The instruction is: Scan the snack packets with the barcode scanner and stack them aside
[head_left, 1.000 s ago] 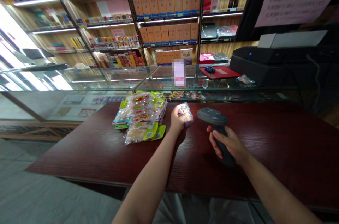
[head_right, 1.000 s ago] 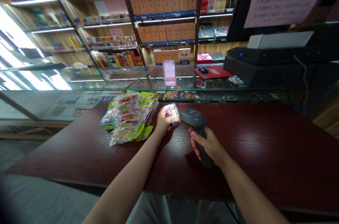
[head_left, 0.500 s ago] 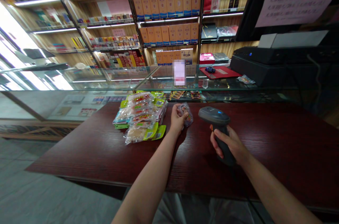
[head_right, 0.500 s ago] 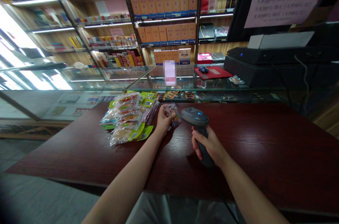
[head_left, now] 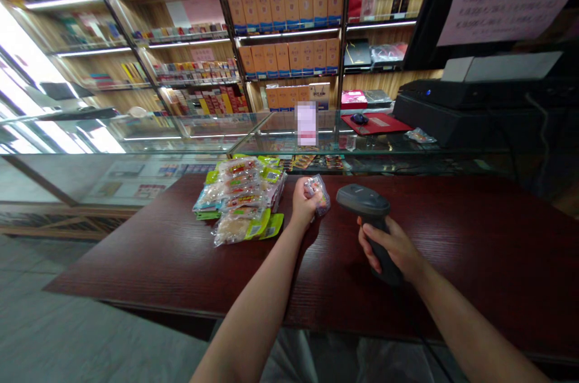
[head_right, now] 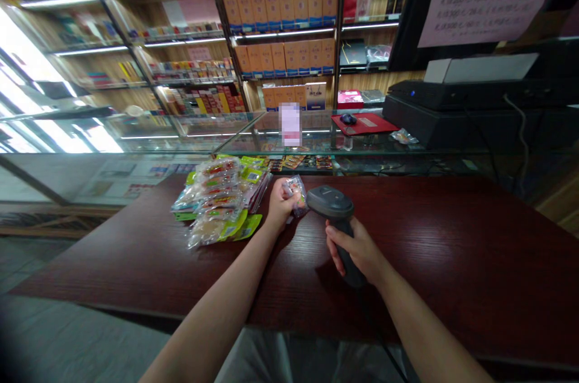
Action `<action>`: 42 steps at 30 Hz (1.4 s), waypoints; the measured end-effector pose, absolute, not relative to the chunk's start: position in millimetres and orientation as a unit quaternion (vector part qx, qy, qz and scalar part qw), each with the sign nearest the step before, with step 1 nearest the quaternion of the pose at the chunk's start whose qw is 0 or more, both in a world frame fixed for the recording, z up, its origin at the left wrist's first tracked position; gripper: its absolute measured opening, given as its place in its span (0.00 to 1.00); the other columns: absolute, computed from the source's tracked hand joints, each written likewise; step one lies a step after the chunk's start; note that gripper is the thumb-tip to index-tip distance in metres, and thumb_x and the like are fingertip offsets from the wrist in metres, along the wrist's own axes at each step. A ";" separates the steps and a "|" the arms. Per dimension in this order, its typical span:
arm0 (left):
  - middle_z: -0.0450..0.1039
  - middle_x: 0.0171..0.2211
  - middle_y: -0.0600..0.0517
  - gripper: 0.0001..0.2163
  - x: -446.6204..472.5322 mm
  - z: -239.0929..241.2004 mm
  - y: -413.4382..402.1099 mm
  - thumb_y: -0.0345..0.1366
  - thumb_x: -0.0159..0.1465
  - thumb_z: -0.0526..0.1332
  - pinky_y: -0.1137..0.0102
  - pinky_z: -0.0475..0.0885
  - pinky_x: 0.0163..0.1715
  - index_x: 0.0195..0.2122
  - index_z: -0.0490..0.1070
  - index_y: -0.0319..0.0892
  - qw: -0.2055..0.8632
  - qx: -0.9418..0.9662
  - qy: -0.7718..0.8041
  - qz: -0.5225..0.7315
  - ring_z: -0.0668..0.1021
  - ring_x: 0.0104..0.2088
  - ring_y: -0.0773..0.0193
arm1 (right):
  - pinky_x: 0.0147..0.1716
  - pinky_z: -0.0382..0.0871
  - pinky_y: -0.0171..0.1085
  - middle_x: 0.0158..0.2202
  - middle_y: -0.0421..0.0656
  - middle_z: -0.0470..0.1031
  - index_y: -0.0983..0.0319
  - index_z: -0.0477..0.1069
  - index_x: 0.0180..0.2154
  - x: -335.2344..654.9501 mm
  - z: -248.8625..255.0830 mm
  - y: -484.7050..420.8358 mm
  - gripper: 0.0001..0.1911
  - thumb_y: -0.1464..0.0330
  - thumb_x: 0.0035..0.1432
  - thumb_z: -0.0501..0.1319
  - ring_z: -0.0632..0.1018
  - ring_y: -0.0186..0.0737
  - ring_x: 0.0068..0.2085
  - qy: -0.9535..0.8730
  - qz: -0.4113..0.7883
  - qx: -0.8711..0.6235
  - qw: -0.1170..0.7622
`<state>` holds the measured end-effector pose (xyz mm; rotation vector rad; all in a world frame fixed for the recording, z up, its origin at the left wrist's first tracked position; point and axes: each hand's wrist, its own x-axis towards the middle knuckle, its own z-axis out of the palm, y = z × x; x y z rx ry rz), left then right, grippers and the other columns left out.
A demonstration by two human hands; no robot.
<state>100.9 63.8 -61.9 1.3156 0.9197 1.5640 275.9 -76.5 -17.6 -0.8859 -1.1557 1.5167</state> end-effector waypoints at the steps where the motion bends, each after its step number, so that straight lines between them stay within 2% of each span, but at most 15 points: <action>1: 0.69 0.30 0.55 0.20 102.0 -60.9 62.9 0.33 0.45 0.67 0.73 0.69 0.31 0.39 0.64 0.43 0.445 0.522 0.366 0.629 0.72 0.30 0.67 | 0.09 0.62 0.26 0.18 0.30 0.69 0.59 0.62 0.38 275.8 -17.6 -76.6 0.17 0.56 0.56 0.65 0.67 0.27 0.12 -0.479 0.626 -0.367 0.495; 16: 0.71 0.29 0.56 0.22 106.3 -55.4 56.3 0.31 0.46 0.68 0.74 0.70 0.29 0.41 0.64 0.43 0.486 0.501 0.345 0.628 0.74 0.28 0.68 | 0.10 0.61 0.26 0.19 0.31 0.70 0.59 0.62 0.46 279.7 -18.9 -72.9 0.20 0.57 0.57 0.64 0.67 0.28 0.13 -0.449 0.606 -0.358 0.550; 21: 0.74 0.33 0.50 0.22 106.8 -59.5 59.5 0.32 0.43 0.72 0.70 0.72 0.34 0.38 0.66 0.40 0.488 0.475 0.378 0.627 0.76 0.32 0.65 | 0.11 0.62 0.26 0.19 0.32 0.70 0.59 0.64 0.46 285.0 -22.3 -69.1 0.18 0.57 0.58 0.64 0.67 0.28 0.13 -0.432 0.616 -0.336 0.566; 25: 0.75 0.35 0.48 0.20 104.6 -62.9 58.0 0.35 0.47 0.70 0.68 0.72 0.37 0.39 0.67 0.39 0.497 0.479 0.356 0.630 0.77 0.35 0.63 | 0.11 0.61 0.26 0.20 0.33 0.70 0.59 0.66 0.45 285.7 -24.9 -68.3 0.17 0.58 0.58 0.63 0.66 0.27 0.13 -0.431 0.628 -0.318 0.565; 32: 0.73 0.41 0.49 0.18 98.2 -50.2 53.0 0.35 0.54 0.66 0.70 0.71 0.39 0.46 0.66 0.43 0.403 0.485 0.350 0.693 0.75 0.39 0.64 | 0.10 0.61 0.26 0.20 0.33 0.70 0.59 0.67 0.44 286.6 -28.2 -68.7 0.16 0.58 0.58 0.64 0.66 0.27 0.14 -0.427 0.630 -0.319 0.565; 35: 0.73 0.40 0.49 0.18 94.5 -35.5 54.4 0.36 0.57 0.64 0.69 0.71 0.39 0.48 0.66 0.43 0.380 0.496 0.382 0.681 0.75 0.38 0.64 | 0.11 0.61 0.26 0.20 0.33 0.69 0.59 0.67 0.44 287.7 -31.7 -67.6 0.15 0.58 0.59 0.63 0.65 0.27 0.14 -0.429 0.630 -0.316 0.564; 38: 0.73 0.39 0.49 0.21 82.8 -16.1 55.3 0.35 0.54 0.66 0.67 0.71 0.40 0.50 0.67 0.42 0.356 0.527 0.394 0.663 0.75 0.37 0.63 | 0.11 0.61 0.26 0.20 0.34 0.69 0.59 0.67 0.44 287.6 -34.4 -66.9 0.16 0.58 0.59 0.64 0.66 0.27 0.14 -0.426 0.633 -0.318 0.562; 42: 0.73 0.40 0.49 0.27 43.5 18.2 56.6 0.33 0.49 0.69 0.66 0.71 0.40 0.52 0.69 0.43 0.275 0.576 0.414 0.649 0.75 0.38 0.61 | 0.10 0.60 0.26 0.20 0.33 0.69 0.59 0.67 0.44 285.7 -33.1 -69.3 0.17 0.58 0.58 0.65 0.65 0.26 0.14 -0.419 0.631 -0.320 0.569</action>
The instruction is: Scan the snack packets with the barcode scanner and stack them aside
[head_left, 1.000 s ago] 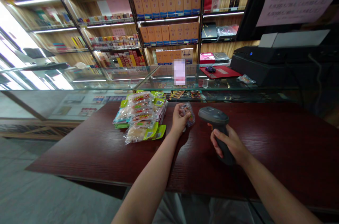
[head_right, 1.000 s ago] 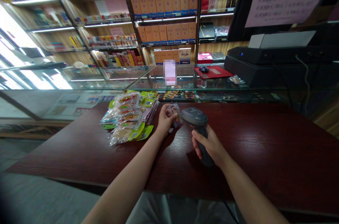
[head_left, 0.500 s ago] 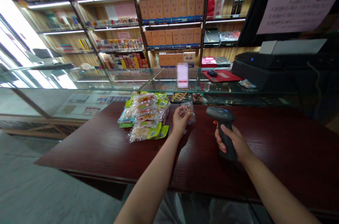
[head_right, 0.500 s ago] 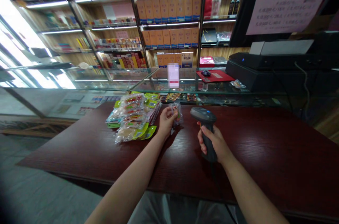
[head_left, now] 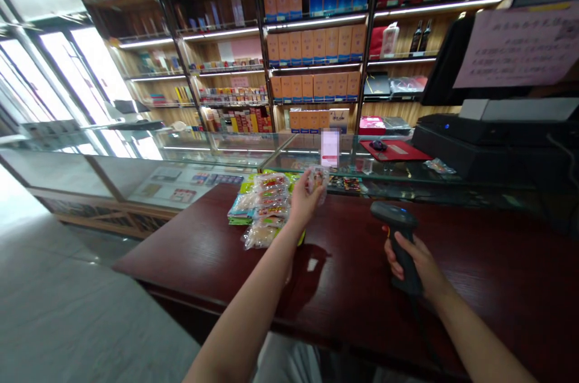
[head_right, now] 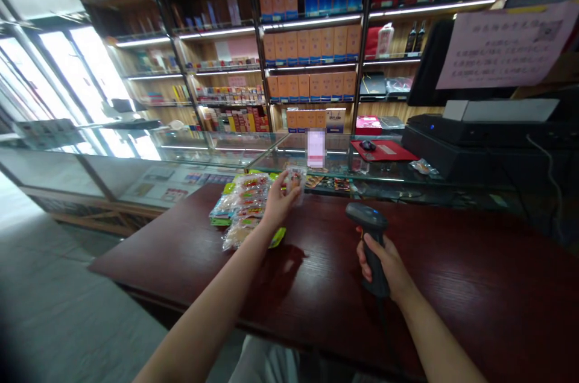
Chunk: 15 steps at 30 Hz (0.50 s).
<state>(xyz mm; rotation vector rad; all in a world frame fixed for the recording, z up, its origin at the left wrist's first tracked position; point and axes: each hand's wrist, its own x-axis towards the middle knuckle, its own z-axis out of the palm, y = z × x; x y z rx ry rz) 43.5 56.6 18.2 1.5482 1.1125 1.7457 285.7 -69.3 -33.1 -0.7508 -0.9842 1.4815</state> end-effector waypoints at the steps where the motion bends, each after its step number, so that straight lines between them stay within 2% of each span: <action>1: 0.73 0.39 0.49 0.28 29.1 28.2 58.4 0.33 0.47 0.69 0.67 0.71 0.39 0.52 0.69 0.43 0.255 0.579 0.421 0.649 0.75 0.37 0.61 | 0.10 0.60 0.26 0.20 0.34 0.69 0.59 0.67 0.44 285.0 -31.8 -70.3 0.17 0.58 0.57 0.65 0.65 0.26 0.14 -0.418 0.630 -0.323 0.569; 3: 0.73 0.35 0.51 0.28 -3.2 49.1 64.9 0.33 0.45 0.71 0.68 0.71 0.36 0.49 0.70 0.42 0.224 0.577 0.436 0.653 0.75 0.34 0.62 | 0.10 0.60 0.26 0.20 0.34 0.69 0.59 0.68 0.43 283.4 -29.1 -71.9 0.17 0.57 0.57 0.65 0.65 0.27 0.14 -0.415 0.630 -0.328 0.568; 8: 0.72 0.27 0.53 0.17 -81.0 92.1 94.2 0.39 0.45 0.70 0.71 0.68 0.31 0.34 0.71 0.40 0.149 0.589 0.529 0.592 0.73 0.30 0.64 | 0.11 0.59 0.26 0.19 0.34 0.68 0.59 0.69 0.42 281.8 -28.2 -72.0 0.18 0.56 0.55 0.67 0.64 0.26 0.14 -0.406 0.633 -0.345 0.562; 15: 0.70 0.20 0.55 0.16 -127.0 98.9 134.6 0.41 0.40 0.72 0.73 0.62 0.24 0.26 0.72 0.39 0.184 0.657 0.553 0.478 0.69 0.23 0.69 | 0.10 0.59 0.27 0.20 0.35 0.69 0.58 0.68 0.44 285.2 -40.7 -65.8 0.19 0.56 0.56 0.66 0.65 0.27 0.13 -0.397 0.647 -0.352 0.548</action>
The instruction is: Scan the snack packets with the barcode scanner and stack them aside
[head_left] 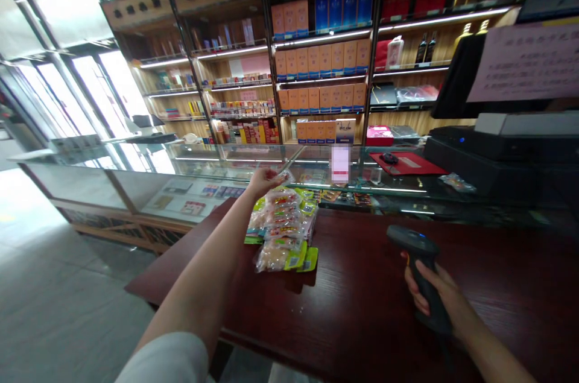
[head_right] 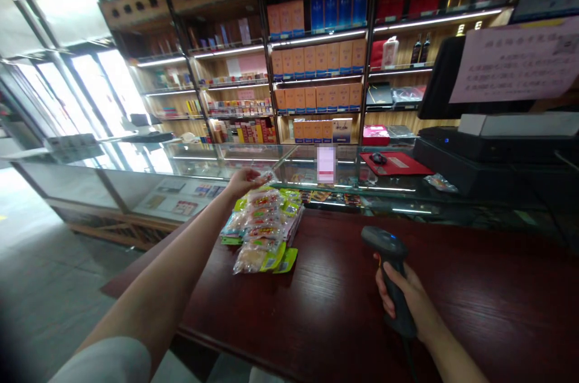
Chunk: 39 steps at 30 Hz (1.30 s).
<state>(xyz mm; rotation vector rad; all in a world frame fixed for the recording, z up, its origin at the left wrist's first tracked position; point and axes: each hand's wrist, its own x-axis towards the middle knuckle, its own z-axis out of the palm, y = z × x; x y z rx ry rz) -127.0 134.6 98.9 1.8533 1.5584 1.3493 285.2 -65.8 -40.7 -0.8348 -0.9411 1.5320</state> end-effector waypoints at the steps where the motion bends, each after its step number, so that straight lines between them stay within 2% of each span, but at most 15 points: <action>1: 0.70 0.20 0.55 0.15 -129.9 97.8 139.4 0.42 0.41 0.72 0.73 0.62 0.24 0.25 0.72 0.38 0.196 0.676 0.548 0.453 0.69 0.22 0.69 | 0.10 0.59 0.27 0.20 0.35 0.69 0.58 0.68 0.44 284.7 -41.0 -65.6 0.19 0.56 0.56 0.66 0.65 0.27 0.13 -0.397 0.646 -0.354 0.548; 4: 0.72 0.20 0.54 0.15 -136.6 94.8 151.7 0.44 0.40 0.71 0.73 0.63 0.24 0.24 0.75 0.38 0.233 0.700 0.542 0.403 0.71 0.22 0.68 | 0.10 0.59 0.26 0.20 0.34 0.69 0.58 0.68 0.44 282.3 -39.6 -65.7 0.18 0.56 0.56 0.66 0.64 0.26 0.13 -0.390 0.639 -0.362 0.555; 8: 0.74 0.20 0.54 0.13 -141.0 90.1 160.8 0.40 0.37 0.71 0.72 0.65 0.25 0.23 0.76 0.39 0.293 0.698 0.544 0.361 0.71 0.22 0.68 | 0.10 0.57 0.26 0.20 0.34 0.68 0.58 0.69 0.43 281.3 -39.0 -65.0 0.19 0.56 0.54 0.67 0.64 0.26 0.13 -0.375 0.638 -0.369 0.562; 11: 0.76 0.21 0.52 0.11 -142.4 85.7 162.1 0.39 0.39 0.70 0.71 0.66 0.26 0.24 0.78 0.40 0.291 0.705 0.546 0.346 0.71 0.22 0.66 | 0.10 0.58 0.26 0.20 0.35 0.69 0.58 0.69 0.43 282.6 -40.2 -63.5 0.18 0.56 0.55 0.67 0.64 0.26 0.13 -0.376 0.646 -0.365 0.555; 20: 0.77 0.24 0.51 0.10 -138.7 83.2 150.5 0.42 0.49 0.65 0.69 0.68 0.33 0.27 0.78 0.41 0.180 0.745 0.543 0.342 0.75 0.28 0.60 | 0.10 0.58 0.27 0.20 0.35 0.68 0.58 0.70 0.42 282.9 -39.5 -63.0 0.17 0.56 0.54 0.67 0.64 0.26 0.13 -0.381 0.645 -0.354 0.560; 25: 0.78 0.32 0.48 0.10 -127.6 91.1 130.4 0.40 0.53 0.64 0.64 0.69 0.41 0.33 0.79 0.42 0.081 0.749 0.552 0.357 0.77 0.37 0.55 | 0.11 0.59 0.27 0.21 0.34 0.68 0.59 0.70 0.43 283.7 -35.3 -64.5 0.17 0.57 0.56 0.66 0.64 0.27 0.14 -0.395 0.642 -0.353 0.554; 30: 0.76 0.38 0.45 0.12 -114.6 94.2 96.2 0.40 0.60 0.60 0.60 0.67 0.48 0.41 0.78 0.41 -0.022 0.788 0.515 0.336 0.75 0.42 0.54 | 0.11 0.59 0.27 0.20 0.34 0.68 0.60 0.69 0.42 280.1 -31.8 -68.2 0.17 0.57 0.55 0.67 0.64 0.27 0.14 -0.402 0.643 -0.354 0.548; 35: 0.74 0.42 0.46 0.13 -101.1 85.2 50.9 0.39 0.63 0.57 0.60 0.65 0.51 0.46 0.76 0.44 -0.053 0.808 0.480 0.338 0.73 0.46 0.56 | 0.11 0.59 0.27 0.19 0.33 0.69 0.60 0.68 0.46 266.2 -22.5 -76.5 0.21 0.57 0.54 0.67 0.65 0.29 0.14 -0.414 0.629 -0.369 0.545; 39: 0.73 0.45 0.47 0.13 -95.0 67.2 22.1 0.37 0.63 0.57 0.61 0.65 0.52 0.46 0.75 0.45 -0.048 0.814 0.460 0.351 0.72 0.49 0.56 | 0.11 0.61 0.27 0.20 0.33 0.69 0.60 0.68 0.48 252.8 -13.0 -81.8 0.20 0.59 0.55 0.67 0.66 0.28 0.14 -0.433 0.631 -0.344 0.545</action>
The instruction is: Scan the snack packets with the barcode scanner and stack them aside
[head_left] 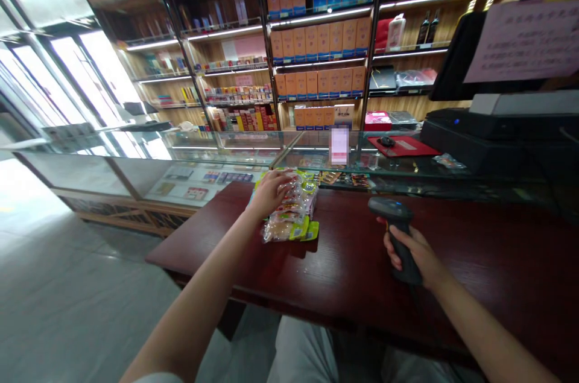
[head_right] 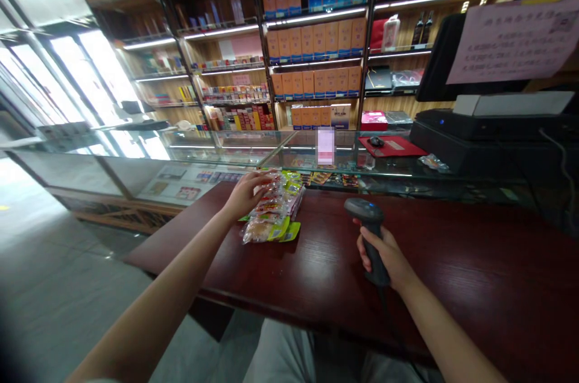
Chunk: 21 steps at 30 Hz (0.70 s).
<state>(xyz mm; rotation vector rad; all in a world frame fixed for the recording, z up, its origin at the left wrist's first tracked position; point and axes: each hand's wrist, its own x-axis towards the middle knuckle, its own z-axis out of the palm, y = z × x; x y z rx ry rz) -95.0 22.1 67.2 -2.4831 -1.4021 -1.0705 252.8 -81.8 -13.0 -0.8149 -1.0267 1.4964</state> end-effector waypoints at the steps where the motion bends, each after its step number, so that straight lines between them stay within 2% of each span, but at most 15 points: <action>1: 0.73 0.46 0.46 0.13 -94.2 61.5 16.3 0.37 0.63 0.57 0.61 0.65 0.52 0.46 0.75 0.45 0.045 -0.814 -0.460 -0.353 0.72 0.49 0.56 | 0.11 0.61 0.27 0.20 0.33 0.69 0.60 0.68 0.47 250.1 -11.8 -82.3 0.20 0.60 0.56 0.66 0.66 0.28 0.15 -0.435 0.631 -0.339 0.546; 9: 0.72 0.43 0.47 0.12 -91.5 19.0 -24.8 0.33 0.64 0.55 0.61 0.67 0.49 0.45 0.75 0.45 0.057 -0.801 -0.471 -0.365 0.73 0.46 0.56 | 0.12 0.61 0.28 0.21 0.34 0.69 0.60 0.69 0.47 251.1 -23.6 -80.2 0.18 0.61 0.57 0.65 0.66 0.28 0.16 -0.429 0.638 -0.305 0.562; 16: 0.71 0.42 0.48 0.10 -82.6 -6.8 -46.3 0.33 0.62 0.58 0.61 0.66 0.47 0.42 0.76 0.47 0.124 -0.789 -0.512 -0.317 0.71 0.45 0.55 | 0.13 0.61 0.27 0.22 0.36 0.69 0.61 0.70 0.49 259.6 -32.8 -84.9 0.18 0.61 0.59 0.63 0.66 0.28 0.16 -0.414 0.660 -0.291 0.555; 21: 0.73 0.39 0.48 0.08 -76.0 -14.2 -45.1 0.36 0.64 0.58 0.62 0.64 0.42 0.39 0.77 0.48 0.197 -0.746 -0.575 -0.271 0.71 0.42 0.54 | 0.12 0.61 0.27 0.22 0.36 0.69 0.62 0.71 0.49 260.3 -34.8 -84.4 0.19 0.61 0.58 0.64 0.65 0.28 0.16 -0.414 0.661 -0.284 0.558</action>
